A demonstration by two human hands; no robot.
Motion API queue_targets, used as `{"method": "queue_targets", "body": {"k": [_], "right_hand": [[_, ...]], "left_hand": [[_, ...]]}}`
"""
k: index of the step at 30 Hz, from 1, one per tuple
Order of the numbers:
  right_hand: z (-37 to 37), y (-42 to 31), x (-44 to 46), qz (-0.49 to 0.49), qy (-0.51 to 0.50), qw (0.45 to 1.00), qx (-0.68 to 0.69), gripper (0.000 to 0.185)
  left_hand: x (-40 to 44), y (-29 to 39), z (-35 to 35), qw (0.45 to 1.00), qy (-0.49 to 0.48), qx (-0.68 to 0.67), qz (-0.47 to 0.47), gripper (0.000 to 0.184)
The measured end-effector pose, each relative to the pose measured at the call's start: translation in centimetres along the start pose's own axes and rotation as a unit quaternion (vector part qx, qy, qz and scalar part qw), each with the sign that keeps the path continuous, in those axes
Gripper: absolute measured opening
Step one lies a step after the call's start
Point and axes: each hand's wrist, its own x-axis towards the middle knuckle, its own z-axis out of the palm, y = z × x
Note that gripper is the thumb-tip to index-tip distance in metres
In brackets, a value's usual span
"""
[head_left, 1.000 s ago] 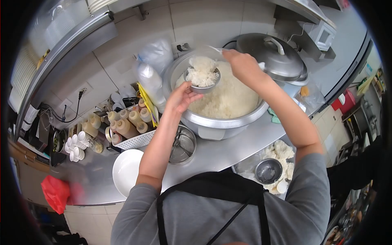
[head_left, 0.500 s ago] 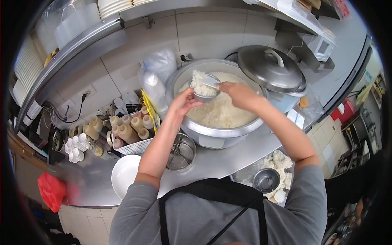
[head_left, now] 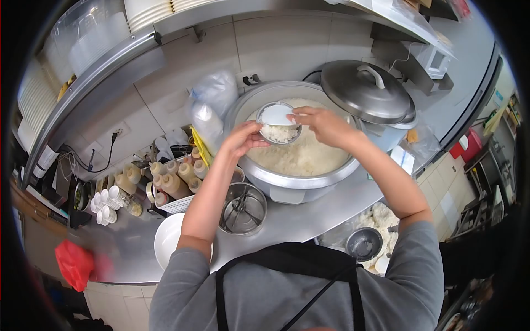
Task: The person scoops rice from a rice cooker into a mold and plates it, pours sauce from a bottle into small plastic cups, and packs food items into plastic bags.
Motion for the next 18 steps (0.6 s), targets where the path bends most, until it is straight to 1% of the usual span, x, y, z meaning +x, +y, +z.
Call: {"method": "queue_targets", "body": {"k": [1, 3, 4, 6, 8, 10, 14, 16, 17, 18], "right_hand": [[-0.4, 0.0, 0.0, 0.000, -0.003, 1.000, 0.002, 0.059], [-1.7, -0.3, -0.1, -0.011, 0.038, 0.998, -0.046, 0.063], [-1.7, -0.8, -0.3, -0.027, 0.077, 0.996, -0.034, 0.065], [-0.9, -0.9, -0.7, -0.035, 0.068, 0.996, -0.049, 0.067], [0.4, -0.1, -0.7, -0.044, 0.060, 0.995, -0.062, 0.069], [1.4, 1.3, -0.8, -0.014, 0.053, 0.995, -0.080, 0.069], [1.8, 2.0, -1.1, -0.014, 0.025, 0.993, -0.116, 0.068], [0.5, 1.6, -1.0, -0.032, -0.014, 0.987, -0.154, 0.067], [-0.1, 1.5, -1.0, -0.031, -0.014, 0.987, -0.154, 0.067], [-0.8, 1.6, -0.8, -0.014, 0.028, 0.992, -0.123, 0.067]], "left_hand": [[0.3, -0.2, -0.2, 1.000, 0.002, -0.002, -0.003, 0.036], [1.0, -0.6, -0.2, 1.000, -0.014, 0.007, -0.022, 0.032], [1.1, -0.6, 0.0, 1.000, -0.014, 0.005, -0.024, 0.032], [1.2, -0.5, 0.3, 0.999, 0.024, -0.034, -0.030, 0.032], [1.5, -0.7, -0.2, 0.998, 0.025, -0.040, -0.034, 0.032], [1.6, -0.7, -0.3, 0.998, 0.023, -0.043, -0.039, 0.033], [1.7, -0.6, -0.5, 0.999, 0.026, -0.011, -0.024, 0.032], [1.7, -0.6, -0.3, 0.999, 0.028, -0.004, -0.021, 0.030], [1.7, -0.6, -0.2, 0.999, 0.030, -0.003, -0.024, 0.029], [1.6, -0.3, 0.0, 0.999, 0.032, -0.001, -0.026, 0.028]]}}
